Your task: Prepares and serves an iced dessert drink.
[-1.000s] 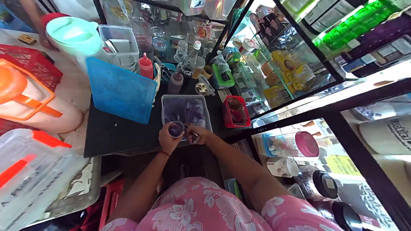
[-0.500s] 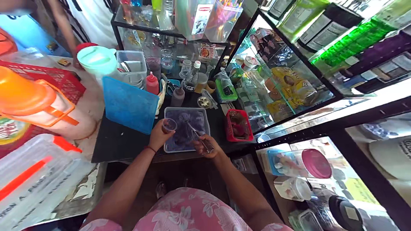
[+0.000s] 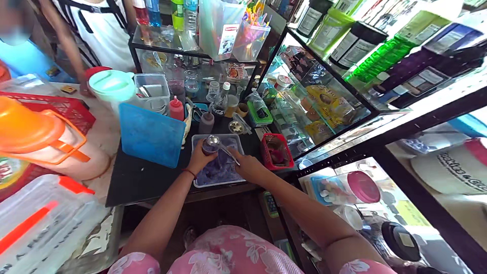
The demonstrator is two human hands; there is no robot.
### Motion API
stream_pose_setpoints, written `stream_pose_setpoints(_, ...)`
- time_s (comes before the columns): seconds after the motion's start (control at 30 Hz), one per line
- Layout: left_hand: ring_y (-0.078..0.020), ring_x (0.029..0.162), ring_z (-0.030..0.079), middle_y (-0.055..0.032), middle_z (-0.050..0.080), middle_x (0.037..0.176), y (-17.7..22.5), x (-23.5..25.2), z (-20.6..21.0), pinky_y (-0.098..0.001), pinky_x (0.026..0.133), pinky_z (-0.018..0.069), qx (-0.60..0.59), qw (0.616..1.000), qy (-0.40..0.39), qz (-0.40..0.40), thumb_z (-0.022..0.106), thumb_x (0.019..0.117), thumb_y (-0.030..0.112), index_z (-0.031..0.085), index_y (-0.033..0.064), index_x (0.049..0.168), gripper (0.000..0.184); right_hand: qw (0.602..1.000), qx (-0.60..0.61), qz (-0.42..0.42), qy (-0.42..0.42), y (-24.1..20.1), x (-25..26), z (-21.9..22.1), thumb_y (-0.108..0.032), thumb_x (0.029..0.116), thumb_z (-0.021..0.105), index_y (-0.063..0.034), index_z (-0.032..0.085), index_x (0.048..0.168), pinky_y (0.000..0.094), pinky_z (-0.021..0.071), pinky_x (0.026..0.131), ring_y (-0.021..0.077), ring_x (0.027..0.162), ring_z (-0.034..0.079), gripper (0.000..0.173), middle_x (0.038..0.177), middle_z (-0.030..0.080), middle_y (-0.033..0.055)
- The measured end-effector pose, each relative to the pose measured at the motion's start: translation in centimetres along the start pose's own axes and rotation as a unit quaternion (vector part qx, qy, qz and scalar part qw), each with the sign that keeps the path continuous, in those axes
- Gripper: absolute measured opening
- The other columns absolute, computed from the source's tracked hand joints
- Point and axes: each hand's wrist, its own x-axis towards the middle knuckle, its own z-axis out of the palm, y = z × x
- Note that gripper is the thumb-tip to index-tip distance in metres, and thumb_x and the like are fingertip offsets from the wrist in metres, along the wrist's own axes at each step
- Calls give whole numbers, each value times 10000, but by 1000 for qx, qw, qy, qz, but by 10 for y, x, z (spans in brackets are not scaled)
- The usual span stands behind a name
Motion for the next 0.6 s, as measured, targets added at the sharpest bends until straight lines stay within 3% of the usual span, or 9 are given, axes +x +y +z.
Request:
stream_pose_setpoints(0.13,-298,1240,597,-269,531,1406,-12,-5,-3,-423,1032,515,-114,993,26,-19,803,833,59,359,-9,1510,813,995,90,-27,44,11,4,-1,-210,1083,457,-188,191,1649,591,491,976,432,1116,646,626,1254,634,281)
stream_pose_setpoints(0.23,-249,1189,624,-242,564,1368,-33,-22,-4,-387,989,547,-157,982,106,6,787,821,104,387,-27,1488,789,987,143,-42,60,36,24,14,-233,1085,471,-183,190,1648,608,474,1019,452,1198,611,630,1375,564,302)
stream_pose_setpoints(0.37,-244,1240,595,-308,564,1348,-51,-53,4,-328,1065,481,-90,978,158,104,800,794,159,418,-170,1399,787,998,30,53,-30,37,48,37,-216,1086,419,-270,127,1659,645,473,994,480,1222,594,645,1405,539,306)
stream_pose_setpoints(0.47,-291,1228,605,-324,595,1299,-63,-64,19,-353,1076,470,-36,979,142,144,822,776,139,490,-186,1328,721,995,-48,72,-47,23,68,52,-126,1048,413,-320,144,1656,646,494,949,487,1189,607,693,1352,568,308)
stream_pose_setpoints(0.6,-327,1222,609,-341,604,1275,-69,-64,31,-365,1076,469,-15,972,165,164,844,736,139,523,-197,1290,723,992,-67,94,-52,17,93,67,-64,1023,434,-267,106,1664,629,502,960,483,1201,603,747,1355,560,312)
